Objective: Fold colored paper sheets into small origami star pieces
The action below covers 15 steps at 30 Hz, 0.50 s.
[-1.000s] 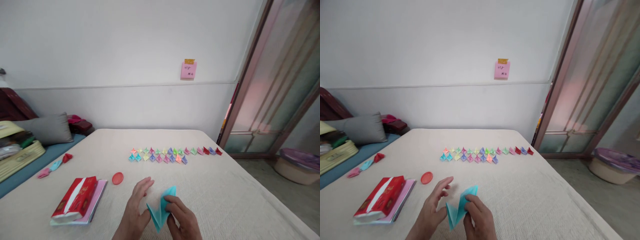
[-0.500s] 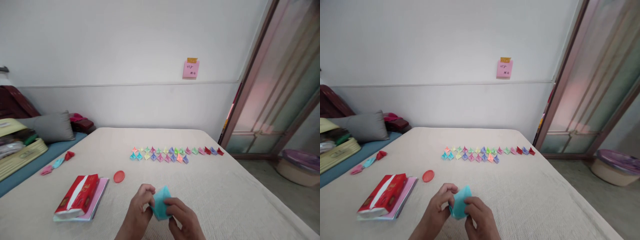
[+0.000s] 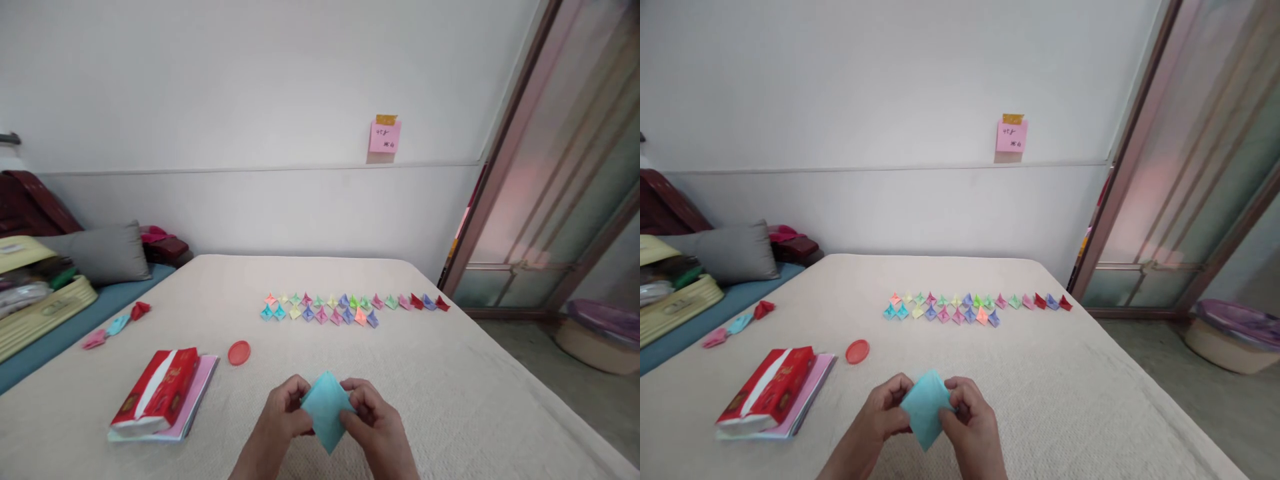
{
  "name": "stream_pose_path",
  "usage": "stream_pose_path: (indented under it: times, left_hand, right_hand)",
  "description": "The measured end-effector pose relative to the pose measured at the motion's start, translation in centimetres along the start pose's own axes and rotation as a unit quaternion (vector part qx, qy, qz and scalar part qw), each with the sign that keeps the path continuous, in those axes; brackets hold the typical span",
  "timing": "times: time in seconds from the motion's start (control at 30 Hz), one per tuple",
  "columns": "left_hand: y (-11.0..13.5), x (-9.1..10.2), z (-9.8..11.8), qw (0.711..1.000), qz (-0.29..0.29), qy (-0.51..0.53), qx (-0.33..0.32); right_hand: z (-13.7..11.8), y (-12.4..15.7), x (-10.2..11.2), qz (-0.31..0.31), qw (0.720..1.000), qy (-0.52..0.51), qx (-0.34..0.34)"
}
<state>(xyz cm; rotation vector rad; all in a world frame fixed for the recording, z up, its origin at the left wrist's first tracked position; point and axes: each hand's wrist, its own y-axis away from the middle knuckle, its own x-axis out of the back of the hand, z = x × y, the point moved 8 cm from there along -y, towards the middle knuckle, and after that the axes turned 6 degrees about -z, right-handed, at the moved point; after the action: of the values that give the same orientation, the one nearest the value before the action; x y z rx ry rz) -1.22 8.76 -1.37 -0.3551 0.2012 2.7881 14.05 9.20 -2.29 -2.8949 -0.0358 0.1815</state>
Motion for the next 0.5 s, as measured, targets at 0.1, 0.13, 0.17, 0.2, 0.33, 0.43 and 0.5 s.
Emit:
stream_pose_path:
  times: [0.1,0.13,0.17,0.2,0.33,0.43,0.5]
  left_hand:
    - [-0.2,-0.3,0.3,0.999,-0.034,-0.013,-0.033]
    - [-0.3,-0.2,0.3,0.999,-0.028,-0.023,-0.041]
    - [-0.3,0.0,0.2,0.998,-0.016,-0.031,-0.044]
    - [-0.4,0.2,0.0,0.998,0.001,-0.039,-0.044]
    - [-0.5,0.5,-0.4,0.995,0.048,-0.060,-0.061]
    - [-0.4,0.5,-0.2,0.992,0.065,-0.072,-0.080]
    - [-0.3,0.5,-0.1,0.991,0.068,-0.077,-0.084]
  right_hand:
    - [-0.3,0.1,-0.1,-0.001,1.000,-0.011,-0.009]
    - [-0.4,0.1,-0.1,-0.002,1.000,-0.014,-0.012]
    - [-0.4,0.1,-0.2,-0.003,1.000,-0.020,-0.016]
    - [-0.4,0.2,-0.3,-0.006,0.999,-0.032,-0.021]
    - [0.3,0.2,-1.0,-0.028,0.995,-0.069,-0.069]
    - [0.9,0.1,-1.1,-0.038,0.990,-0.066,-0.117]
    - [1.1,0.1,-1.1,-0.049,0.986,-0.070,-0.142]
